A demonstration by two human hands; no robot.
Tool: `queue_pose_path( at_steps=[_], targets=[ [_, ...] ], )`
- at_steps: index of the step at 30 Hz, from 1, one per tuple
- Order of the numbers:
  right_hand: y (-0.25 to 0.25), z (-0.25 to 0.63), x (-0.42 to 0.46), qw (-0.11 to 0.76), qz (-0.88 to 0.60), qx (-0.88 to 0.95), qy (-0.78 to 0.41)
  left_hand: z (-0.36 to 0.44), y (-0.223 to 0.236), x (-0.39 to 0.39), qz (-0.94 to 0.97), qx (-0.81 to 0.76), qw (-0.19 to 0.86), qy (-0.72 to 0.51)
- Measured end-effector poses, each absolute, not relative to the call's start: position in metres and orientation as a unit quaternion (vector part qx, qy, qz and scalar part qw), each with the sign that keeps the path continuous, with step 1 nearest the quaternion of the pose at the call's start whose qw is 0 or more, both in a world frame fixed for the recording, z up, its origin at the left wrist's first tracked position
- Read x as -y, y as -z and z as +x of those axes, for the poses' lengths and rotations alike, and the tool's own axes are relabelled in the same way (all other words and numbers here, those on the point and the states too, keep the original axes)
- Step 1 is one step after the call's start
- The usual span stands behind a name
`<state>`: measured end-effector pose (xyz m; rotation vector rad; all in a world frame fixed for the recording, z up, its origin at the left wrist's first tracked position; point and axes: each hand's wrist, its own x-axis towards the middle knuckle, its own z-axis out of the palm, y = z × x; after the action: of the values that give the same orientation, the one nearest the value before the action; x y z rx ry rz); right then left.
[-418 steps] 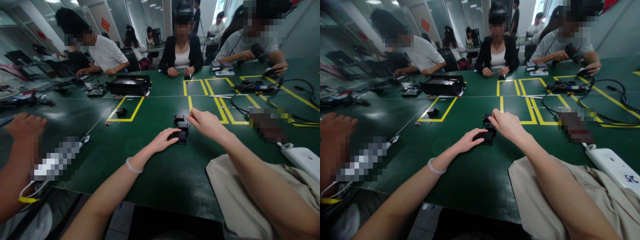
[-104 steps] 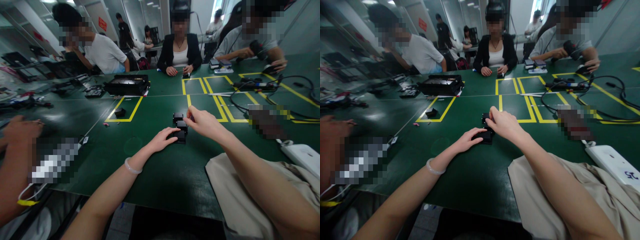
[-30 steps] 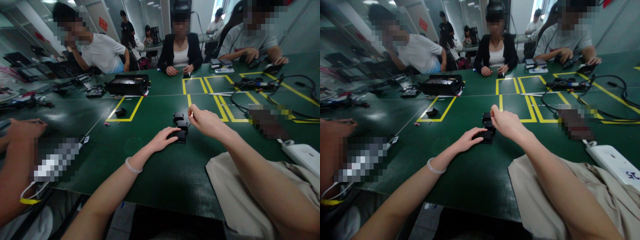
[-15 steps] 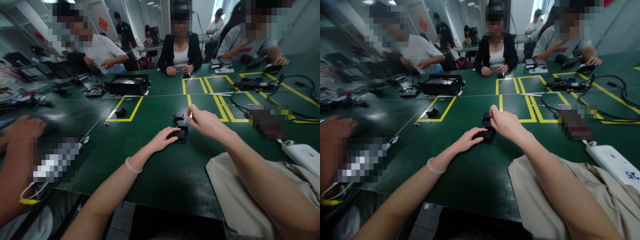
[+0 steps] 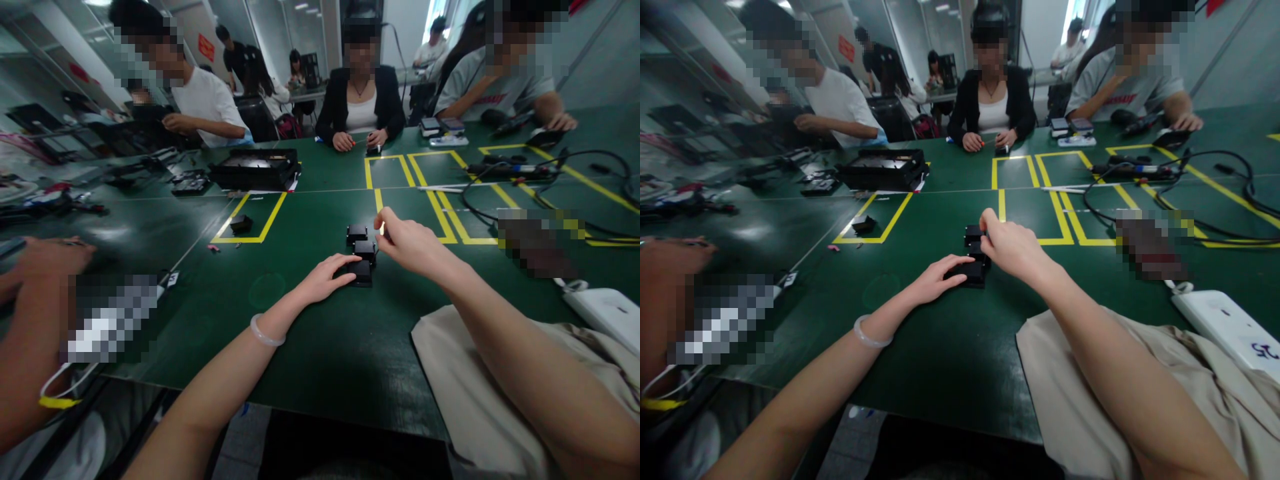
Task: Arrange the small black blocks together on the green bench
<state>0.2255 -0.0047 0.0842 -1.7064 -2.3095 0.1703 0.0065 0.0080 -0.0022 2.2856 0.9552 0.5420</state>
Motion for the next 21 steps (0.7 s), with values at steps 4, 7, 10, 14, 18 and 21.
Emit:
queue_pose_path(
  at_steps=[4,7,10,14,18,21],
  targets=[
    [-0.0834,0.2224,0.0052,0.138,-0.596,0.790,-0.038,0.0064,0.0018,-0.0083,0.862,-0.354,0.298,-0.206],
    [-0.0825,0.2217,0.0049,0.122,-0.606,0.786,-0.009,0.0067,0.0018,-0.0085,0.865,-0.350,0.296,-0.206],
    [-0.0825,0.2232,0.0051,0.126,-0.595,0.793,-0.018,0.0070,0.0021,-0.0087,0.865,-0.348,0.296,-0.207],
    [-0.0829,0.2244,0.0054,0.145,-0.585,0.796,-0.048,0.0069,0.0028,-0.0087,0.865,-0.347,0.297,-0.210],
    [-0.0823,0.2223,0.0052,0.145,-0.590,0.793,-0.044,0.0064,0.0029,-0.0085,0.863,-0.350,0.297,-0.209],
    [-0.0818,0.2219,0.0048,0.130,-0.598,0.790,-0.026,0.0063,0.0026,-0.0083,0.863,-0.351,0.297,-0.210]
  ],
)
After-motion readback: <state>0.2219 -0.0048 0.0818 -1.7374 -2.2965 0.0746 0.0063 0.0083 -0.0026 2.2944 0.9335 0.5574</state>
